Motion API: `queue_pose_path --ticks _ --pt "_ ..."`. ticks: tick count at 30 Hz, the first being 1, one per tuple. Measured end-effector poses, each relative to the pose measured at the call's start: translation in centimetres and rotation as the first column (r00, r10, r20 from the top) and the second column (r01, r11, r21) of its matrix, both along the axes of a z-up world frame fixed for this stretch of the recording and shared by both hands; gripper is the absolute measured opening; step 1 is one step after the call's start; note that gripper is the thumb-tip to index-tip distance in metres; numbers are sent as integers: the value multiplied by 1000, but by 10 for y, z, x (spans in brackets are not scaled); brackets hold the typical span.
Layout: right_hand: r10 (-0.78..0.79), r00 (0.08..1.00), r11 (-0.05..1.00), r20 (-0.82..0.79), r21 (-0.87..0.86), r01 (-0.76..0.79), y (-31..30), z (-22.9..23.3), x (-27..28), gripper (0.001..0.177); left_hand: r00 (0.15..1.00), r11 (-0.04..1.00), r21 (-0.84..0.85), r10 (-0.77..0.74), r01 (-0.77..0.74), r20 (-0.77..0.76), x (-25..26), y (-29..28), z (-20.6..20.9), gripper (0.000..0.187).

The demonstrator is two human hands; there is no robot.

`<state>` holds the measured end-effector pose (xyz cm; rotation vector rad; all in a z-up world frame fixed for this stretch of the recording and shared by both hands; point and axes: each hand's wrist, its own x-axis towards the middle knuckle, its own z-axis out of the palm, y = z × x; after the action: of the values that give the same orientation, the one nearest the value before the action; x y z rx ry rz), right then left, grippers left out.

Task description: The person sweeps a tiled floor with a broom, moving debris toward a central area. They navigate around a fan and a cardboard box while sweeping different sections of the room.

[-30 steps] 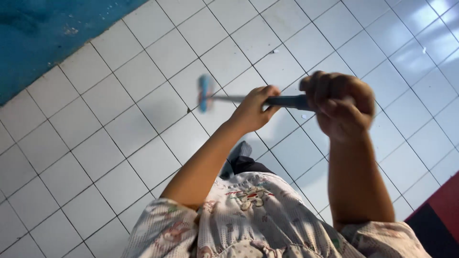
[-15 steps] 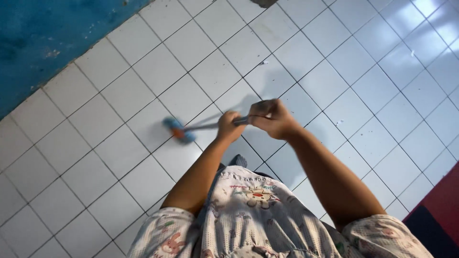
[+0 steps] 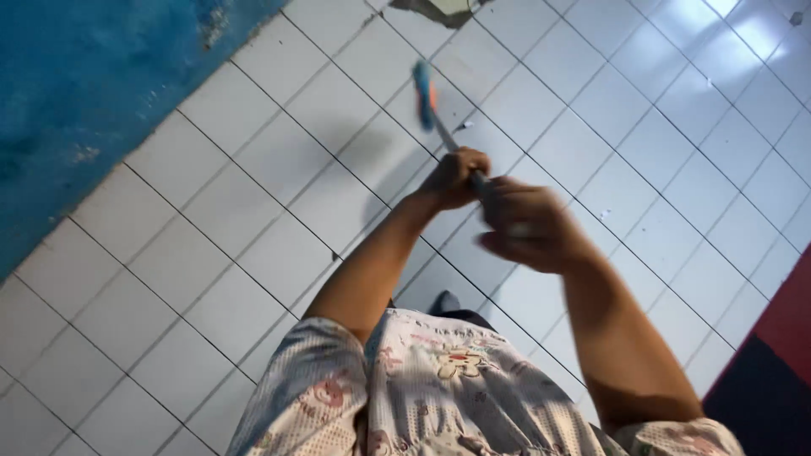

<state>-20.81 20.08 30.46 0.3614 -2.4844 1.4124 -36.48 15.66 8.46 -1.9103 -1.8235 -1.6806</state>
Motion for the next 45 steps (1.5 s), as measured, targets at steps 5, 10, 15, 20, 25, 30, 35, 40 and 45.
queue_pose_path --ticks 5,10,15,20,25,30,35,40,45 --pt "-228 968 722 -109 -685 93 -15 48 -35 21 909 915 -390 73 103 410 -20 -56 117 25" --pt "-48 998 537 40 -842 59 -37 -85 -103 10 884 790 -613 301 -21 358 -81 -147 19 29" --pt "45 923 546 382 -783 298 -82 -152 -138 5 853 669 -734 445 -113 274 -92 -210 -108 24" --pt "-64 939 709 338 -647 281 -52 -96 -136 31 806 740 -666 450 -94 385 -83 -157 -46 21" --pt "-134 972 963 194 -204 174 -41 -61 -161 28 768 848 -529 364 -39 527 -114 -89 -18 19" --pt "41 993 963 -109 270 -10 -39 -107 -195 25 693 909 -387 180 154 698 -158 -80 -125 7" --pt "-4 1000 999 4 -34 4 17 -68 -206 29 271 904 -35 -91 426 958 -197 17 -109 9" --pt "-53 985 680 -166 -728 -86 75 -12 -221 24 924 920 -385 82 74 373 -221 15 82 20" --pt "-68 995 557 -73 -830 -23 94 -92 -274 7 925 822 -566 255 -54 283 -279 -14 4 18"
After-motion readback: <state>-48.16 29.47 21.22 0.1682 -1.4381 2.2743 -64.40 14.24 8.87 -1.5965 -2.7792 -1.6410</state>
